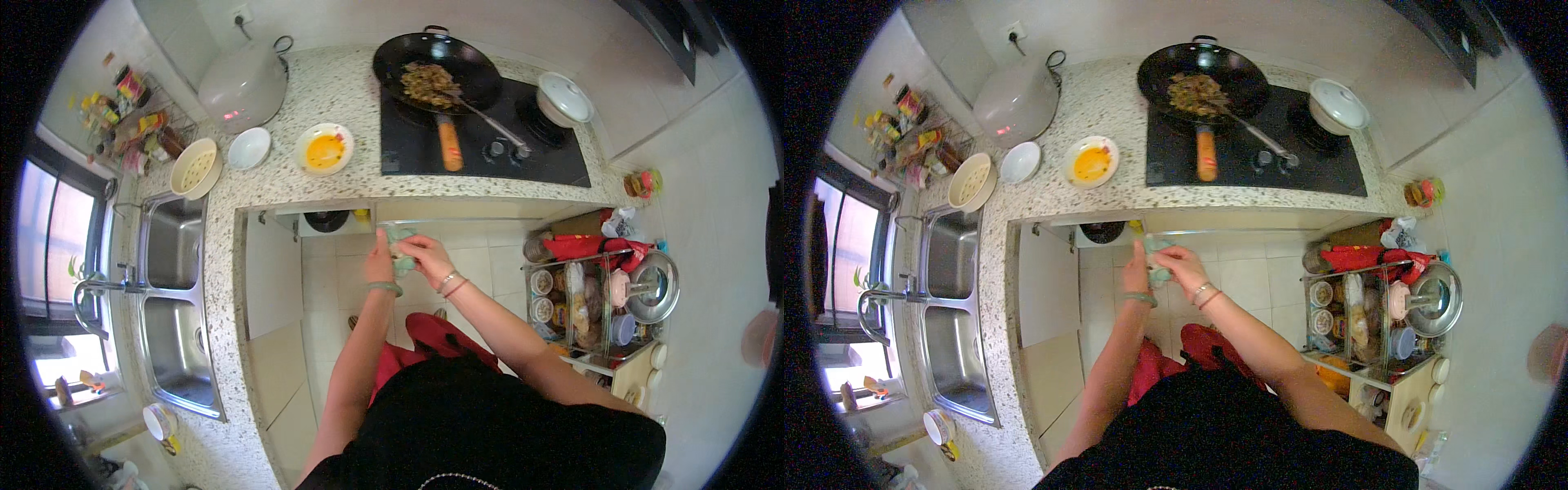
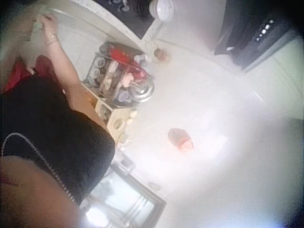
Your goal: The person stir-fries meat and vegetables in a wok using a spatula. They transfer the cooked food from a plate into the wok, stir it, and then move a plate of cooked meat to a dining table. The person also cleans the stovetop with a cloth.
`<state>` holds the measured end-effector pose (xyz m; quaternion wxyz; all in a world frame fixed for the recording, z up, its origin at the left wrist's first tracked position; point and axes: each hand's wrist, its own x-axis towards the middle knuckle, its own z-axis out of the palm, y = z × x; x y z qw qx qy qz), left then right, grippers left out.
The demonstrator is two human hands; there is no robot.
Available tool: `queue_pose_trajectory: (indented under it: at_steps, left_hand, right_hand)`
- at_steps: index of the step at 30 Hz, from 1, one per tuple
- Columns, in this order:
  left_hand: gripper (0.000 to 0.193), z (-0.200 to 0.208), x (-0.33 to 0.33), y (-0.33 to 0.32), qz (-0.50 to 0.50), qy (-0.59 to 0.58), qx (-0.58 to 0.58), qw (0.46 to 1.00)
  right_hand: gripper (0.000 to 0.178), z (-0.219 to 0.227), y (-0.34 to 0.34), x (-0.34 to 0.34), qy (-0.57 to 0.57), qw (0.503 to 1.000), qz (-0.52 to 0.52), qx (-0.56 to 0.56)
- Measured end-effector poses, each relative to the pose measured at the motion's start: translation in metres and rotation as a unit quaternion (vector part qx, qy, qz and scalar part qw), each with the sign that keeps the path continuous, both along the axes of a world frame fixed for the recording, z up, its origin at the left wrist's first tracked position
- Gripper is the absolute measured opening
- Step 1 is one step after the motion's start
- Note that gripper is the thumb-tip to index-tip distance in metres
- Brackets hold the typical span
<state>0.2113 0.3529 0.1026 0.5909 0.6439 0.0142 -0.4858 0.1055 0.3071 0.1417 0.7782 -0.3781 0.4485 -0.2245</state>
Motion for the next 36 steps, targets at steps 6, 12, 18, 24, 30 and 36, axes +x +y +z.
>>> queue_pose_trajectory:
  at_steps: [6,12,18,24,30,36]
  left_hand:
    - [0.037,0.01,-0.143,-0.072,-0.009,0.12,-0.15,0.981]
    - [0.04,0.03,-0.213,-0.116,-0.119,0.179,-0.188,0.958]
    - [0.051,0.063,-0.242,-0.175,-0.205,0.097,-0.17,0.959]
    - [0.049,0.053,-0.25,-0.216,-0.136,0.039,-0.194,0.971]
    - [0.044,0.037,-0.271,-0.249,-0.091,0.044,-0.134,0.986]
    - [0.039,0.028,-0.296,-0.255,-0.03,0.067,-0.073,0.995]
  right_hand:
    - [0.024,-0.001,-0.045,-0.137,0.125,0.933,-0.05,-0.333]
    - [0.029,-0.003,-0.093,-0.196,0.19,0.918,-0.138,-0.319]
    - [0.027,-0.01,-0.186,-0.237,0.157,0.911,-0.16,-0.346]
    - [0.028,0.035,-0.296,-0.233,0.186,0.874,-0.093,-0.438]
    - [0.028,0.002,-0.413,-0.201,0.259,0.749,0.138,-0.594]
    - [0.029,-0.047,-0.457,-0.175,0.256,0.659,0.375,-0.6]
